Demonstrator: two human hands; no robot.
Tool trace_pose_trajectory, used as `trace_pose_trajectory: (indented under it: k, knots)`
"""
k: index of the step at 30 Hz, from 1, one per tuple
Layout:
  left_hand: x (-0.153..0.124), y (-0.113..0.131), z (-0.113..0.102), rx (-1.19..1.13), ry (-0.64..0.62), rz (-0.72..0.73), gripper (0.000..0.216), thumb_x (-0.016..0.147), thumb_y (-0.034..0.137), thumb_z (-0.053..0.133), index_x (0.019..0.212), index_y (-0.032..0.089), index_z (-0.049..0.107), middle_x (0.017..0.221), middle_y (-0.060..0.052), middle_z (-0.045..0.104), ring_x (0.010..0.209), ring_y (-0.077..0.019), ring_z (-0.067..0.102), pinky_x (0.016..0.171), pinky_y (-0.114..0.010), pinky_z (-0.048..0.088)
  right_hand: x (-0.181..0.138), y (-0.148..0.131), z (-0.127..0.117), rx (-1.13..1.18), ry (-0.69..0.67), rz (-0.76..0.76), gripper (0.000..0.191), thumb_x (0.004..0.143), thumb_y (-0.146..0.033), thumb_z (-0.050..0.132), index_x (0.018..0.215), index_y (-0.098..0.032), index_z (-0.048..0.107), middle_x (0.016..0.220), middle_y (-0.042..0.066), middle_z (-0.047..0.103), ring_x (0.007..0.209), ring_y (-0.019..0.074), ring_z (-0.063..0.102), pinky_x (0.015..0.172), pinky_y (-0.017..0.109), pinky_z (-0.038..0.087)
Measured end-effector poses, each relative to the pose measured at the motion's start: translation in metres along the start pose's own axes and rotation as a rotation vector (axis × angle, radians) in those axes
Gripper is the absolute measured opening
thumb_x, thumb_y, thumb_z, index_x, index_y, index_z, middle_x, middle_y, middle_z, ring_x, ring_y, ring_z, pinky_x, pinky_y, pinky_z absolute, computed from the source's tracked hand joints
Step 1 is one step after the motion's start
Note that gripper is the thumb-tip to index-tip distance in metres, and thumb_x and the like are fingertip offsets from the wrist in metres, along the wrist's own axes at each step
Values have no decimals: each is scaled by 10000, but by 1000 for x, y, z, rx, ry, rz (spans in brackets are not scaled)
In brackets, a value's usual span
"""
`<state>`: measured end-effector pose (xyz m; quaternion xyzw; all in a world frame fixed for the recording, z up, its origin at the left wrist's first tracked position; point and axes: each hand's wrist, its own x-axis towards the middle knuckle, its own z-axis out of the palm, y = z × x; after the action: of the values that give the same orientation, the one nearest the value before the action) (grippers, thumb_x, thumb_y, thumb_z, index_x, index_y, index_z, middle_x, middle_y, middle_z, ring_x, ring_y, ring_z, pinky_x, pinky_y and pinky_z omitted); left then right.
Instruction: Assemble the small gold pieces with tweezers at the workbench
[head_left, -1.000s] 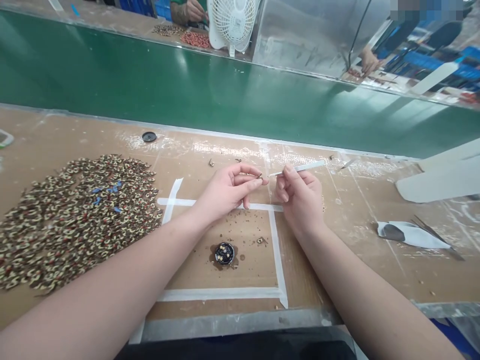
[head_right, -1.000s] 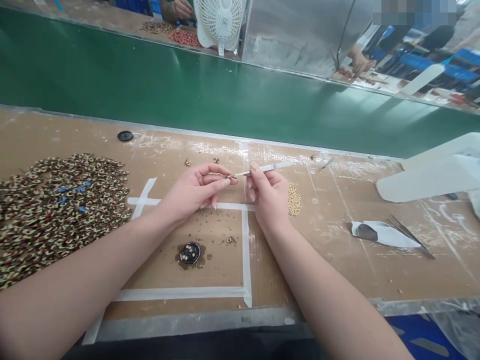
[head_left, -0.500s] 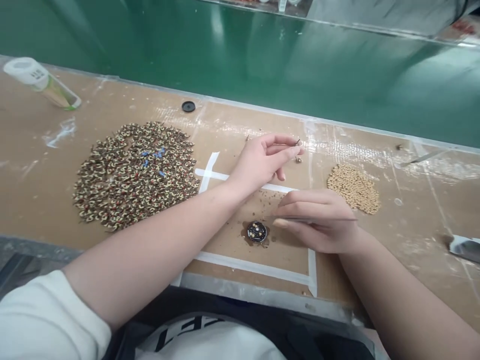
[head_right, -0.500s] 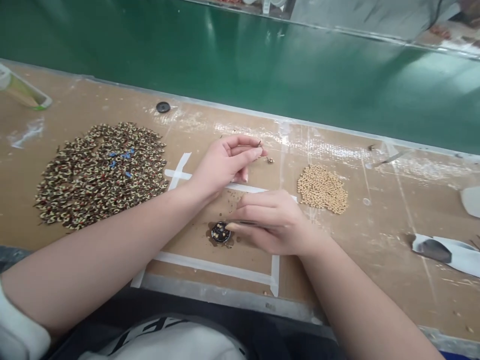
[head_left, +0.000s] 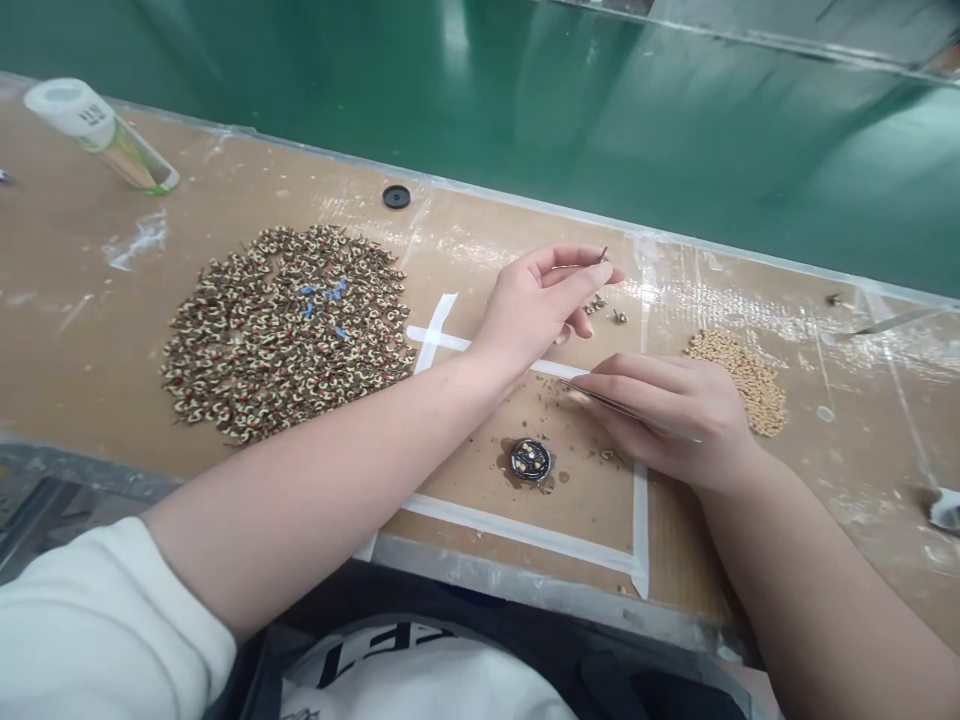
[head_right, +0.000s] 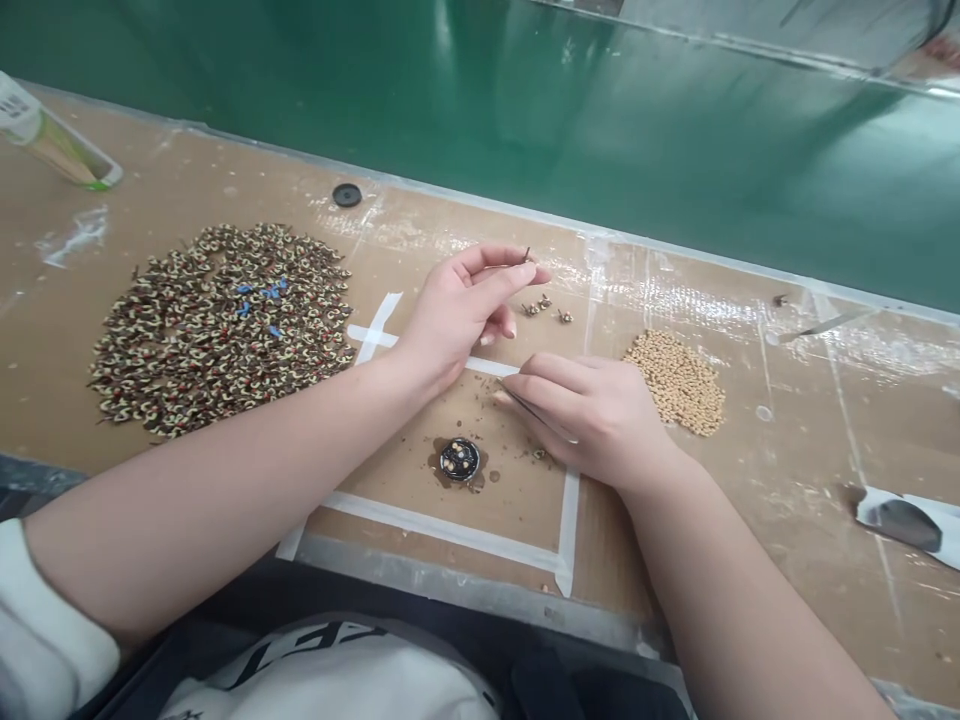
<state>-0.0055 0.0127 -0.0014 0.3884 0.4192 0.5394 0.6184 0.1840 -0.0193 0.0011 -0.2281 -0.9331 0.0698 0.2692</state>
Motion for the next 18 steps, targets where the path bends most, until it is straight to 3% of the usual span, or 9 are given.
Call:
trace_pose_trajectory:
  k: [3,5,8,12,15,18]
  knots:
    - [0,-2,0,-16,1,-6,153,977,264,709,1104,186,675,1124,-42,782,547,-24,540,487,-191,359,0,-1,1,49,2,21,100,971,-183,738,1051,-243,743,833,25,739,641,133,629,558,290,423]
    - [1,-4,0,-39,-6,1,146,971,259,721,1093,186,685,1101,-37,779,547,-21,534,494,-189,372,0,-3,1,129,77,80,119,952,-163,757,1042,-241,751,833,32,732,638,142,630,558,301,435]
    - [2,-5,0,-59,-29,22,164,938,265,772,1059,174,709,1057,-36,774,550,-21,535,487,-185,374,2,-6,0,257,299,266,65,961,-198,756,920,-248,760,786,39,708,651,173,633,594,337,469]
    - [2,-4,0,-4,-73,5,198,884,256,836,1047,170,763,953,-32,773,527,-27,538,451,-186,343,6,-4,2,444,612,603,348,1003,-360,730,685,-225,686,625,18,615,584,158,575,593,335,473]
    - [2,-1,-1,56,-103,-38,200,889,265,834,1056,167,781,960,-61,803,495,-28,533,442,-189,341,8,6,4,680,722,785,415,946,-490,784,670,-200,675,627,7,618,514,113,525,510,284,425]
    - [1,0,-1,88,-121,-78,180,901,268,820,1042,162,785,1017,-93,825,471,-25,524,455,-191,370,9,13,4,836,749,857,467,887,-536,830,626,-186,662,624,7,619,474,84,499,469,257,392]
